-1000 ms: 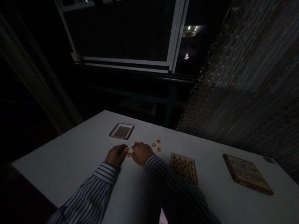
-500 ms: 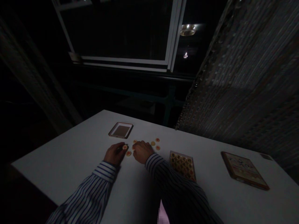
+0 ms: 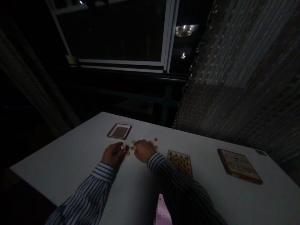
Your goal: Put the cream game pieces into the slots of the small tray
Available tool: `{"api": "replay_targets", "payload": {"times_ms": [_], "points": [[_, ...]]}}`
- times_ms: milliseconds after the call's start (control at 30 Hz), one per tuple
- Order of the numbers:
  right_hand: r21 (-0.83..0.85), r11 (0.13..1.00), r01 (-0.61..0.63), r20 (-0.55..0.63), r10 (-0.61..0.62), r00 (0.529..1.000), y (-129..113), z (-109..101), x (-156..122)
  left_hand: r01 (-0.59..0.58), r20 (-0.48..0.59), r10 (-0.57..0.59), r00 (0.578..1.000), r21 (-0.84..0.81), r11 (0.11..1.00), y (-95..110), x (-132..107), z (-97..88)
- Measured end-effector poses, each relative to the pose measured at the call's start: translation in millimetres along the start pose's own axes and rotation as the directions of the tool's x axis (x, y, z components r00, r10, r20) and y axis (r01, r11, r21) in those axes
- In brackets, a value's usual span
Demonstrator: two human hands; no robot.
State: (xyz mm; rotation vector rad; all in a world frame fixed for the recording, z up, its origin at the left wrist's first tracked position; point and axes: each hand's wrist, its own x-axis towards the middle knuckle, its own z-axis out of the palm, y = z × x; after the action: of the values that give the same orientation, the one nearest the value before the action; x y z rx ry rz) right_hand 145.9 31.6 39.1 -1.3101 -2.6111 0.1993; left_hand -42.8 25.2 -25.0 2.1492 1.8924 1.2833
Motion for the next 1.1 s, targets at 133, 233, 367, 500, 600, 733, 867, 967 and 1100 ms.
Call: {"api": "replay_targets", "payload": {"times_ms": [133,233,367,500,600,733,867,967,1100], "points": [[0.008,1.000,-0.016,0.006,0.016,1.000,1,-4,-4,-0.018,0.018,0.019,1.000,-0.021,1.000,5,-1,-3.7],[0.019,1.000,-0.011,0.010,0.010,1.000,3,-7,-8,-0.020,0.021,0.021,1.000,-0.042,0.999,10,-1,-5.7],[0.028,1.000,0.010,-0.022,-0.009,1.000,5,-10,-12,-0.037,-0.019,0.036,0.999,-0.064,0.997,18,-3,-6.3],[0.032,0.999,0.013,-0.027,-0.013,1.000,7,-13,-15,-0.059,-0.030,0.057,0.998,-0.080,0.995,26,-4,-5.6],[0.038,0.999,0.006,-0.035,-0.004,0.999,8,-15,-18,-0.053,-0.037,0.050,0.998,-0.084,0.995,32,-4,-4.9],[0.045,0.999,0.001,-0.061,0.001,0.998,10,-18,-22,-0.076,-0.036,0.073,0.997,-0.097,0.992,41,-4,-4.3],[0.047,0.999,-0.018,-0.064,0.021,0.998,11,-20,-27,-0.091,0.011,0.093,0.996,-0.093,0.991,48,-4,-4.1],[0.051,0.998,-0.026,-0.078,0.030,0.996,13,-23,-31,-0.105,0.022,0.109,0.994,-0.113,0.988,53,-4,-3.2],[0.052,0.998,-0.018,-0.091,0.022,0.996,15,-27,-37,-0.122,0.012,0.125,0.992,-0.148,0.981,59,-4,-0.5]]}}
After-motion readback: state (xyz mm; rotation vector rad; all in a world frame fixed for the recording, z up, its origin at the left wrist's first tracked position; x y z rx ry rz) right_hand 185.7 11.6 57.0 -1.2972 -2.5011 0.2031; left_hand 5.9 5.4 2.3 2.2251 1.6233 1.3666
